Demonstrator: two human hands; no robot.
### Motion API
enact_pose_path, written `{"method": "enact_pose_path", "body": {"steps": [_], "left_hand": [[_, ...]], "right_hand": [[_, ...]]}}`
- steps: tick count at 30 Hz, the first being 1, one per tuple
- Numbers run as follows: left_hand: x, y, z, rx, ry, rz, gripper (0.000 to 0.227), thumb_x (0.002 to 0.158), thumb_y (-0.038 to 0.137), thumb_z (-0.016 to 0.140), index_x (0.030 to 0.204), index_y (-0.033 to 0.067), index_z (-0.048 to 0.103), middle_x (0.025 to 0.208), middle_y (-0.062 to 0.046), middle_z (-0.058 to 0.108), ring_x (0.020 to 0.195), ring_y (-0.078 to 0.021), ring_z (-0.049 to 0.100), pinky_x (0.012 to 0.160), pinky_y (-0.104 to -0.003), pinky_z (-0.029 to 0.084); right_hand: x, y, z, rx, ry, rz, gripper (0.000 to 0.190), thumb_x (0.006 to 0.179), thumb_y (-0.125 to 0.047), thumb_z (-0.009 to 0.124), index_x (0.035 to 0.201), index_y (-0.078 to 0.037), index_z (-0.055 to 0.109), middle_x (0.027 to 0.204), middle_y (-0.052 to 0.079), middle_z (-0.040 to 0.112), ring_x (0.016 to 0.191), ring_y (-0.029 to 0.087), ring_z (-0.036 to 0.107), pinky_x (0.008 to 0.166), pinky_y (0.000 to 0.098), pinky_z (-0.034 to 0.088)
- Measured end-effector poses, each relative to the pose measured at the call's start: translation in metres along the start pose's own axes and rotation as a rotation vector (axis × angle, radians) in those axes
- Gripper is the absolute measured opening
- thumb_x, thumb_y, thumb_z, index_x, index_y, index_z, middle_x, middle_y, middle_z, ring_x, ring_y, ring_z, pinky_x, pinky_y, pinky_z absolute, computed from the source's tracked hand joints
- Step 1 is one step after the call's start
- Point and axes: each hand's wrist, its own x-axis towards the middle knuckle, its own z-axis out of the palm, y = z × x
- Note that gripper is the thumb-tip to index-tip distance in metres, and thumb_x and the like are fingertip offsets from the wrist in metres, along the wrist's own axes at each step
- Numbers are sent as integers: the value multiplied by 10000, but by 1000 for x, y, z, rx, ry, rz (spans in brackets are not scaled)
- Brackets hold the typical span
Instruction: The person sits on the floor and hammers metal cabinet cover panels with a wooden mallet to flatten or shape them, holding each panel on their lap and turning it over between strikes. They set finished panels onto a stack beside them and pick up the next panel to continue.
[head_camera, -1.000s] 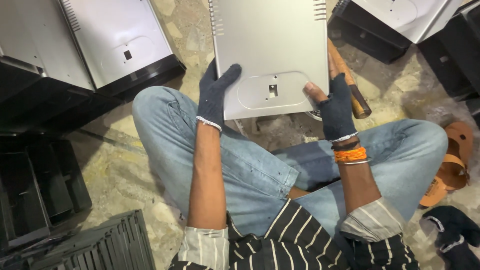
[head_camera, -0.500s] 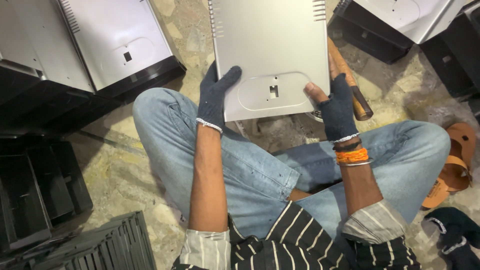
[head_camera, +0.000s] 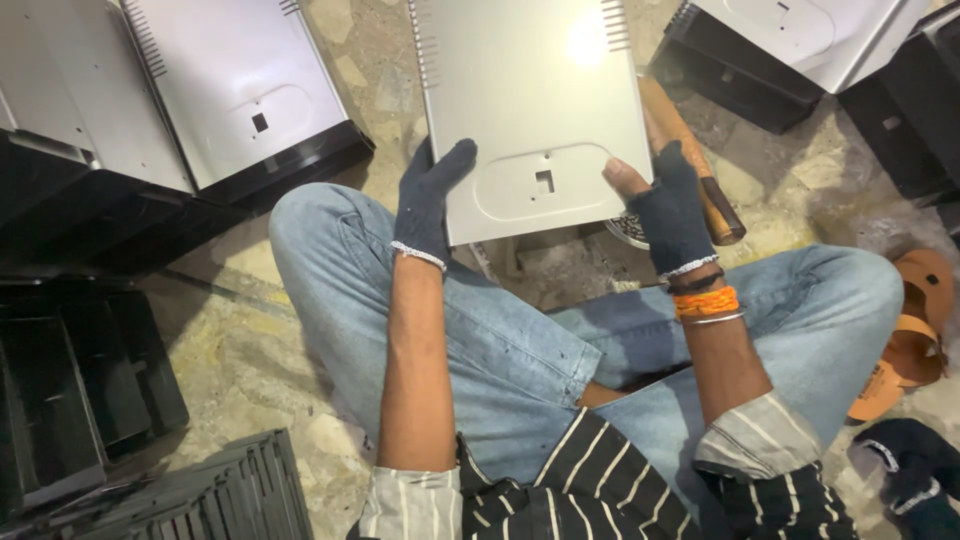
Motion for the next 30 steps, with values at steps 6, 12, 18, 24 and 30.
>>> {"method": "enact_pose_path", "body": {"steps": [6,12,18,24,30], "left_hand": [[0,1,2,4,3,22,531,845,158,800,1313,-40,644,1113,-85,721,931,-162,688,812,-289,569],[0,0,1,5,-3,40,515,848,154,800,1305,-38,660,1105,-81,722,935,-158,682,815,-286,560],[-2,4,5,6,13,25,511,837,143,798,1297,-31,659,1107,-87,731,927,-166,696,810,-286,566],[-3,6,5,2,16,9,514,834,138,802,1296,-42,667,1098,-99,731,926,-174,691,806,-288,565],[-5,9,7,33,28,3,522,825,135,809,1295,-42,668,1083,-102,735,909,-181,701,795,-290,569]], "right_hand": [[1,1,0,-3,29,-1,638,982,-90,688,1552,31,428,1377,89,623,1224,127,580,1070,275,476],[4,5,-1,36,31,36,657,960,-79,673,1562,18,428,1389,90,619,1231,133,582,1065,283,487],[4,10,-1,52,31,-4,658,963,-85,687,1561,25,436,1417,93,603,1268,140,565,1105,286,461],[4,1,1,100,18,32,652,956,-93,680,1555,27,453,1403,92,615,1259,147,578,1105,287,464],[5,0,-8,45,-7,2,584,983,-148,695,1503,14,486,1350,101,645,1219,167,604,1063,307,485]]}}
